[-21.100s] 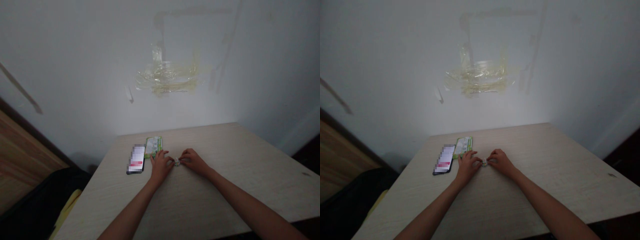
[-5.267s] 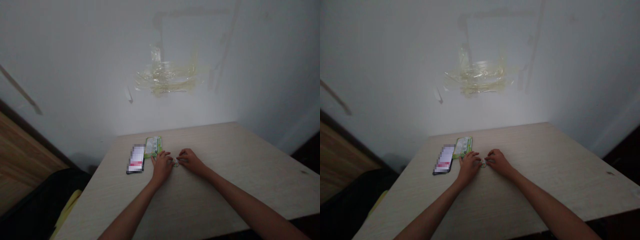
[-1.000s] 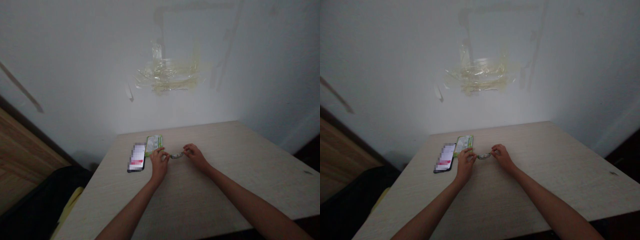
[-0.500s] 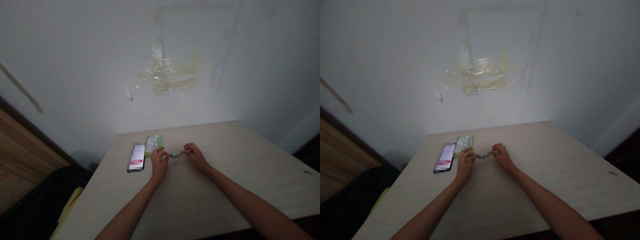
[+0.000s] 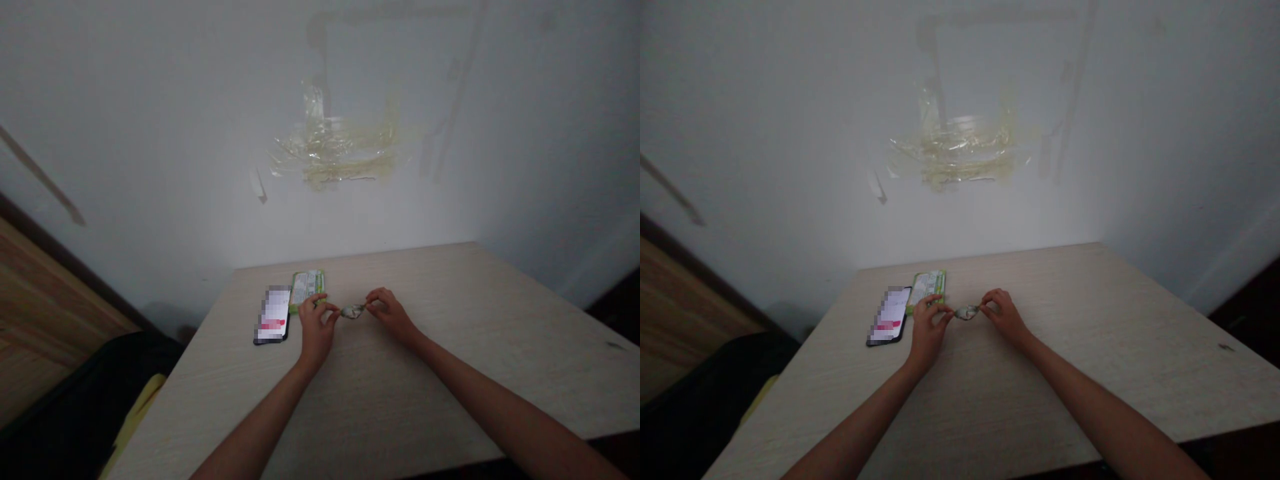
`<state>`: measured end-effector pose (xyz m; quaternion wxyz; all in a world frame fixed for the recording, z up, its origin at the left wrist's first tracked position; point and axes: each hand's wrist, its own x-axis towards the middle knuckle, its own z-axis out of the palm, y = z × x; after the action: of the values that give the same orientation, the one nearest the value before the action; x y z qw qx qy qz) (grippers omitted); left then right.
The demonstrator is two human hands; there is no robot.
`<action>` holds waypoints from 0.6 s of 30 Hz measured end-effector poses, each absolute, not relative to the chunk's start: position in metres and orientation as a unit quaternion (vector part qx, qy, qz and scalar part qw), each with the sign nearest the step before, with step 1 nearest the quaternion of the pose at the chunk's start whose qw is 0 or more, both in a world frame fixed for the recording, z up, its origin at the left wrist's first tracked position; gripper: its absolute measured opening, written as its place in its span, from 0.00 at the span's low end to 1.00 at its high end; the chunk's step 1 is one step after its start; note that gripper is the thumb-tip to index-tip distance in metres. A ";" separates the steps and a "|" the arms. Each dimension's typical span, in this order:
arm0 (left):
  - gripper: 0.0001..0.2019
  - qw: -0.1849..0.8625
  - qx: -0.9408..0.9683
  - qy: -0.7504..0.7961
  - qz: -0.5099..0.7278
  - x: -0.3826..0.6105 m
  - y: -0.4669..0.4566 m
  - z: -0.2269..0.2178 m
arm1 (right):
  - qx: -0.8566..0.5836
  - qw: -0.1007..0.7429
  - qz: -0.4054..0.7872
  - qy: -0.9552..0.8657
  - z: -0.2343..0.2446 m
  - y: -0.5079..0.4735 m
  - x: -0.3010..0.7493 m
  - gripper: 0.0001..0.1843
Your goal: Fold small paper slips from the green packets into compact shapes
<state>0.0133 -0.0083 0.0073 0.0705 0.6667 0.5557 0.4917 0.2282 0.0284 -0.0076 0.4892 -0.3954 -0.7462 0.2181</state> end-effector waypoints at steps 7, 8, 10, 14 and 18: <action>0.02 0.058 0.665 0.566 0.484 0.014 -0.009 0.009 | -0.412 0.443 0.218 -0.766 -0.009 0.030 0.229 0.11; 0.02 0.054 0.668 0.565 0.482 0.014 -0.009 0.009 | -0.415 0.442 0.213 -0.766 -0.010 0.030 0.229 0.11; 0.01 0.045 0.680 0.556 0.476 0.015 -0.010 0.008 | -0.421 0.442 0.203 -0.766 -0.011 0.030 0.228 0.11; 0.01 0.032 0.705 0.542 0.456 0.015 -0.010 0.007 | -0.423 0.441 0.193 -0.768 -0.012 0.030 0.228 0.09; 0.03 0.035 0.712 0.563 0.418 0.015 -0.009 0.005 | -0.428 0.434 0.184 -0.771 -0.013 0.030 0.228 0.08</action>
<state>0.0153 -0.0088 0.0053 0.0345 0.7120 0.5629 0.4184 0.2278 0.0298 -0.0127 0.4340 -0.4279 -0.7710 0.1845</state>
